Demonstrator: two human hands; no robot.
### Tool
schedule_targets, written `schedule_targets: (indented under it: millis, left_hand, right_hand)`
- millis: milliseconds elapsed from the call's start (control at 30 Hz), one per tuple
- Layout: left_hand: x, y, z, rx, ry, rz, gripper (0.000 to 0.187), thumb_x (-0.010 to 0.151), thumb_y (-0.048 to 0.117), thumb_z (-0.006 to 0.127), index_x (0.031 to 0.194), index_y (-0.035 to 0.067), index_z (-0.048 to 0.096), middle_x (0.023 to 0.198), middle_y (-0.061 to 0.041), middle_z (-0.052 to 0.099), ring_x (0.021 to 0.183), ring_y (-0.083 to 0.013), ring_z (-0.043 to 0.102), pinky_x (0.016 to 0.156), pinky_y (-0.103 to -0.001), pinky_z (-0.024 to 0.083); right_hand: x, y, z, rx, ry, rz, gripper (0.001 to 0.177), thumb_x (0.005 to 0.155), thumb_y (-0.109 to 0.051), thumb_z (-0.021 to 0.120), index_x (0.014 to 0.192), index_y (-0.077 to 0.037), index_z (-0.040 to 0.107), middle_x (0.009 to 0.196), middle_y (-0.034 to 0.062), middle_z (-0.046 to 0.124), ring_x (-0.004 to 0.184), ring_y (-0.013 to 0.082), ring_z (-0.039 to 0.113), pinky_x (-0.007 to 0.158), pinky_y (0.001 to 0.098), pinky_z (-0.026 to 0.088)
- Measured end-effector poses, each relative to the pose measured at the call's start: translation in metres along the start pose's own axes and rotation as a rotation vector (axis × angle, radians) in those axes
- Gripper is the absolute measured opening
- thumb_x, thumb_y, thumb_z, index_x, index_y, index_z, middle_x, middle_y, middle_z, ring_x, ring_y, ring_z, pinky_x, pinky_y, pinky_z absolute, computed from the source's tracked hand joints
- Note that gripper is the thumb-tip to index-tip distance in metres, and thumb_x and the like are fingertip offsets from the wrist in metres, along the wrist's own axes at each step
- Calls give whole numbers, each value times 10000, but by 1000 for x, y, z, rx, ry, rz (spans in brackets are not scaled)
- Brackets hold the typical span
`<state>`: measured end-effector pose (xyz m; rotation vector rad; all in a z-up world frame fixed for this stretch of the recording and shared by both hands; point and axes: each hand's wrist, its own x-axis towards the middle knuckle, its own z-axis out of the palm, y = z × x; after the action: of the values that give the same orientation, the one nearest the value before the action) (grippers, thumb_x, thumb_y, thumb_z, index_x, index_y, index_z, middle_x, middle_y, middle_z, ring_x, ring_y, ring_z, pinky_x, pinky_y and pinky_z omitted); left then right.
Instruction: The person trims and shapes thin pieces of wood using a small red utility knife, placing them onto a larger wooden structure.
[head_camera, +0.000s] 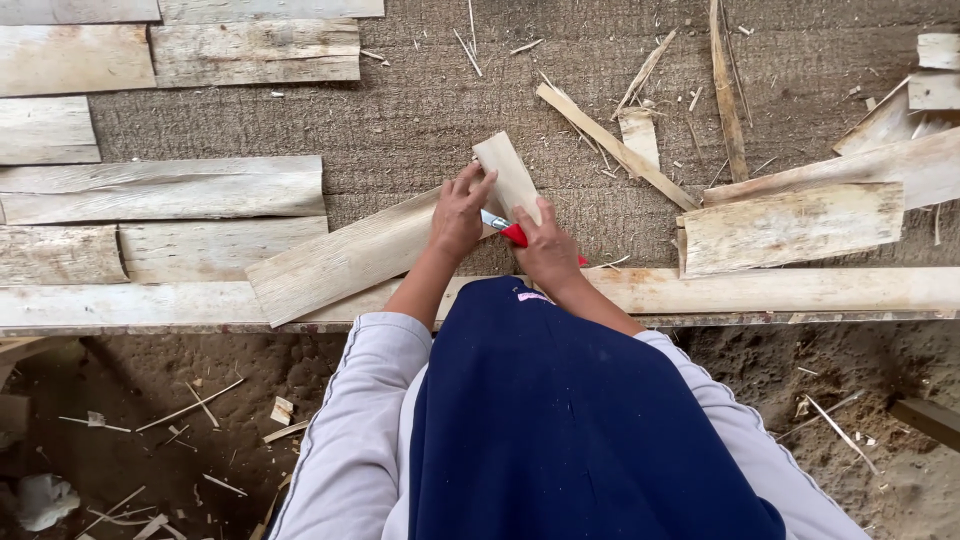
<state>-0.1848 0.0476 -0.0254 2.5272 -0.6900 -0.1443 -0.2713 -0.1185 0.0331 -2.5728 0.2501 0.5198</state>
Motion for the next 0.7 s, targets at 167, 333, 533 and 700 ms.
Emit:
schedule_targets:
  millis: [167,333,533,700]
  left_hand:
    - [12,16,-18,102,-262,-148,462,1036,317,596,1491,285,521,1592,-58,309,1161,-245,521,835,-297,577]
    - [14,-4,0,168,-260,-19,513,994,406,644,1478,276,538,1632,-16,253,1100,-273,504,790,-343,644]
    - [12,-5,7,201,-197,48,707,884,611,684,1480,262,530,1633,25,307,1058,-270,513,737,-342,663]
    - [14,15,-4,325,-316,-28,924,801,763,664,1560,301,412,1665,-4,198,1060,-243,453,753,-338,593]
  right_hand:
    - [3,22,13,-8,-55,76,730,920,-419,701,1540,-168,408,1542,181,303,984,483,707,857,606,596]
    - [-2,21,8,-20,-90,68,802,910,-422,662,1575,-112,340,1576,192,298,1009,463,710,869,577,594]
    - [-12,26,19,12,6,25,857,830,-436,697,1554,-93,394,1518,142,381,934,442,727,828,572,608]
    - [-9,40,43,-42,98,-46,869,818,-444,702,1555,-99,397,1541,114,385,913,403,739,799,528,624]
